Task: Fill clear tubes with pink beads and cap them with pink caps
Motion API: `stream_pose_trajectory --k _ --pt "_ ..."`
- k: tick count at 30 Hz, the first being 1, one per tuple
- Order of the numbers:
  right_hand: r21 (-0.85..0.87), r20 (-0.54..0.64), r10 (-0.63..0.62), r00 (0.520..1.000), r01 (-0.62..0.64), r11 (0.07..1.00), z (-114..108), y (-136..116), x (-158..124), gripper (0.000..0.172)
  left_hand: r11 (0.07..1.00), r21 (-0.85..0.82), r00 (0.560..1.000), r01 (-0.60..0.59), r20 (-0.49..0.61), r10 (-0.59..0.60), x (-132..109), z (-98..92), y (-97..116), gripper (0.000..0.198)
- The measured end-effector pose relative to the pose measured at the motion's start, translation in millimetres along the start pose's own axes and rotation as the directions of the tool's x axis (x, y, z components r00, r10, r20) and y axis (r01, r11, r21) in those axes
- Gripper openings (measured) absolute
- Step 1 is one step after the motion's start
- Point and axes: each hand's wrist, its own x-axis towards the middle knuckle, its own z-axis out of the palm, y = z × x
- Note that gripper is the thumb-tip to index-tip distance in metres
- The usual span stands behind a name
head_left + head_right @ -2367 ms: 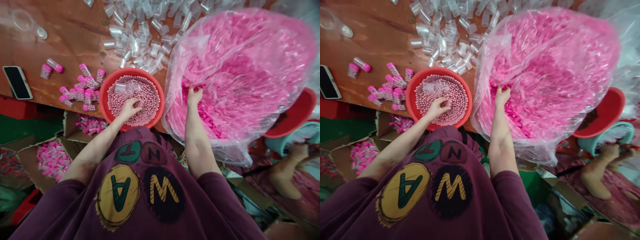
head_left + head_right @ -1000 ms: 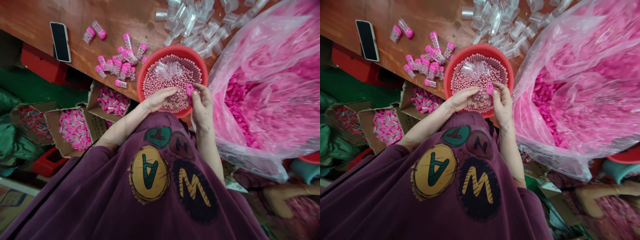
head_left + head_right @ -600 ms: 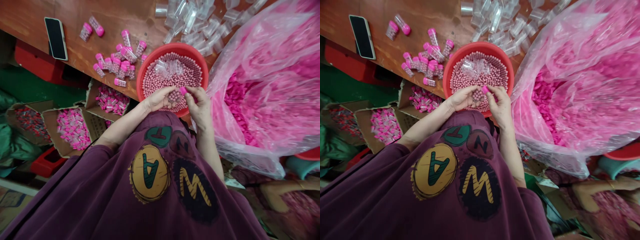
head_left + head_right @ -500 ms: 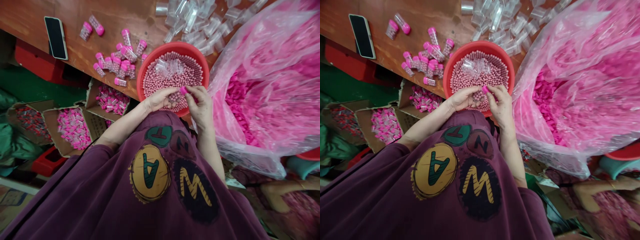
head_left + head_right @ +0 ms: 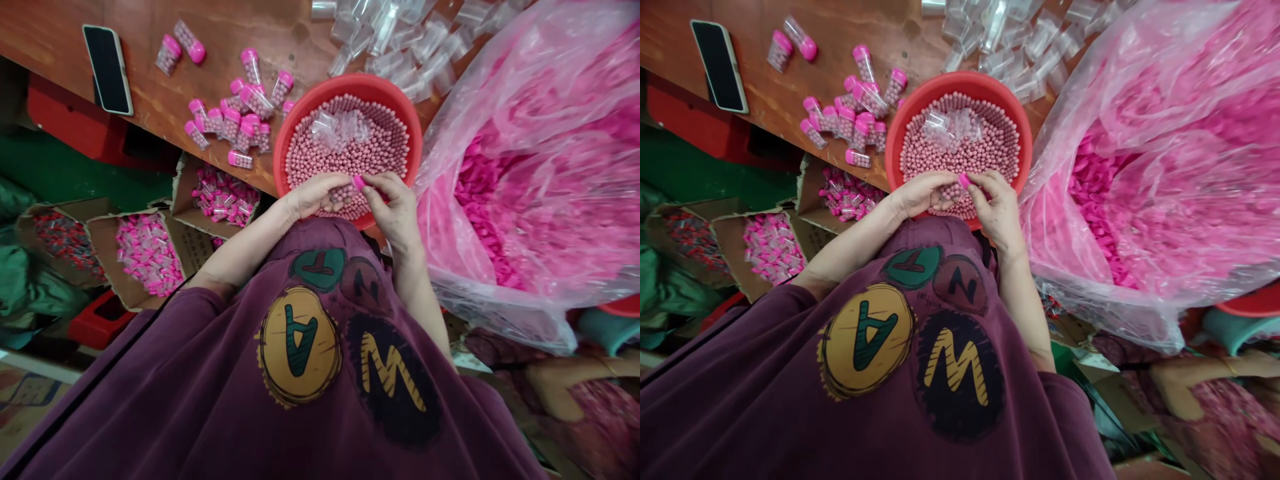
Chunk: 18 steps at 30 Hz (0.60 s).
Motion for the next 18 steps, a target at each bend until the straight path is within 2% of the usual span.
stream_pose_trajectory --k 3,6,8,10,13,15,18 --pt "-0.123 0.038 -0.035 0.999 0.040 0.992 -1 12 0 0.038 1.000 -0.006 1.000 -0.006 -0.012 0.005 0 -2.3 -1 0.023" --pt "-0.240 -0.002 -0.027 1.000 0.026 0.971 -1 25 -1 0.037 1.000 0.006 1.000 -0.008 -0.010 0.008 1 -7.6 -2 0.019" --pt "-0.174 -0.069 -0.017 0.997 0.004 0.985 1 29 -1 0.038 1.000 0.001 1.000 -0.016 -0.007 0.016 2 -10.6 -1 0.015" --pt "-0.044 -0.114 -0.005 0.993 0.000 0.999 5 25 -1 0.038 1.000 -0.009 1.000 -0.024 0.016 0.024 3 -12.0 0 0.020" --pt "0.049 -0.101 0.003 0.995 0.002 0.999 11 11 2 0.038 0.999 -0.014 0.996 -0.038 0.075 0.039 2 -10.1 -1 0.030" --pt "0.040 -0.095 -0.022 0.995 0.026 0.999 13 3 3 0.039 0.998 -0.025 0.994 -0.059 0.088 0.061 0 -6.9 -3 0.022" --pt "0.037 -0.106 -0.023 0.994 0.027 0.999 15 -1 4 0.041 0.995 -0.053 0.995 -0.085 0.047 0.088 -1 -0.5 -10 0.009"
